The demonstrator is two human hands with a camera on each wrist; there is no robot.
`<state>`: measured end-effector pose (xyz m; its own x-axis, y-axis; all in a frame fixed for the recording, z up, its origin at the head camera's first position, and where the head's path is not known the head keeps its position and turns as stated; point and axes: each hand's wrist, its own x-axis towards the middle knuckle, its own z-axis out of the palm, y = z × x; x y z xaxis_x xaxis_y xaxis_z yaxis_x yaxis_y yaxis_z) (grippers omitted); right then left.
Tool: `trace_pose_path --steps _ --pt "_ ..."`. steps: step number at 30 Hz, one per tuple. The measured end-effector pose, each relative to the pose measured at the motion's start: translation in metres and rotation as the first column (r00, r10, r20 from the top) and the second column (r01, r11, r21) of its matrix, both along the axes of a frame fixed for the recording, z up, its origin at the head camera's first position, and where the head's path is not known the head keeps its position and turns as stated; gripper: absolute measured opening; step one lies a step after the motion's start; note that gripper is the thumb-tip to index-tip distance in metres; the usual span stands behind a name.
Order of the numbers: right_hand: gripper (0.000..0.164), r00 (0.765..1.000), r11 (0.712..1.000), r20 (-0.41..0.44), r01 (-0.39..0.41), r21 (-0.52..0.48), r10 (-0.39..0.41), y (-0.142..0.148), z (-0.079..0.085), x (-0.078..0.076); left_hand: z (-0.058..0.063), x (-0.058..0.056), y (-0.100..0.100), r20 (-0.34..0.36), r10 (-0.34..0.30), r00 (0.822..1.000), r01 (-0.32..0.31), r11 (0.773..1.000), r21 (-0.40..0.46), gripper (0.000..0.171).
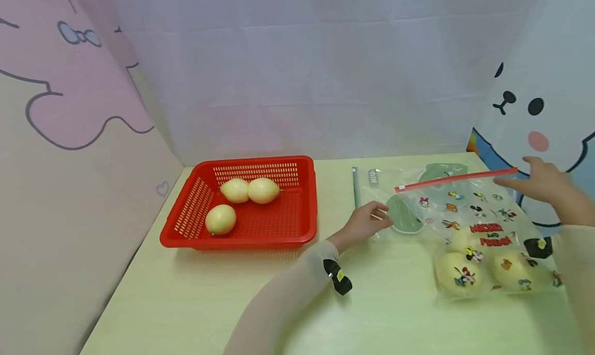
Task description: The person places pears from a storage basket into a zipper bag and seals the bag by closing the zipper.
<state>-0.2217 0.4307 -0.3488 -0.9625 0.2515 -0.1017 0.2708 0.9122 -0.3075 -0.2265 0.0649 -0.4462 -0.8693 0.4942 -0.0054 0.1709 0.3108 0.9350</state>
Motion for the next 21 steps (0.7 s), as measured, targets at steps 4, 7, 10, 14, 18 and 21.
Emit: trace_pose_path --steps 4,7,10,14,18,21 --pt "0.089 0.979 0.987 -0.133 -0.149 0.058 0.156 -0.054 0.023 0.016 0.006 -0.001 -0.015 -0.200 0.005 0.980 -0.053 0.970 -0.236 0.048" --pt "0.084 0.925 0.949 -0.219 -0.293 0.113 0.311 -0.088 0.022 0.021 0.005 -0.001 -0.021 -0.336 -0.048 0.941 -0.118 0.882 -0.457 0.060" --pt "0.080 0.847 0.895 -0.291 -0.413 0.167 0.445 -0.123 0.014 0.029 0.000 -0.001 -0.024 -0.416 -0.139 0.899 -0.175 0.756 -0.631 0.073" --pt "0.081 0.773 0.830 -0.302 -0.510 0.228 0.558 -0.166 -0.004 0.041 -0.008 0.000 -0.028 -0.445 -0.272 0.853 -0.190 0.632 -0.751 0.080" --pt "0.081 0.748 0.778 -0.232 -0.559 0.286 0.622 -0.195 -0.031 0.048 -0.017 0.002 -0.032 -0.444 -0.352 0.824 -0.182 0.578 -0.796 0.072" --pt "0.078 0.744 0.751 -0.168 -0.583 0.309 0.647 -0.209 -0.052 0.050 -0.023 0.003 -0.034 -0.451 -0.374 0.810 -0.187 0.565 -0.804 0.059"
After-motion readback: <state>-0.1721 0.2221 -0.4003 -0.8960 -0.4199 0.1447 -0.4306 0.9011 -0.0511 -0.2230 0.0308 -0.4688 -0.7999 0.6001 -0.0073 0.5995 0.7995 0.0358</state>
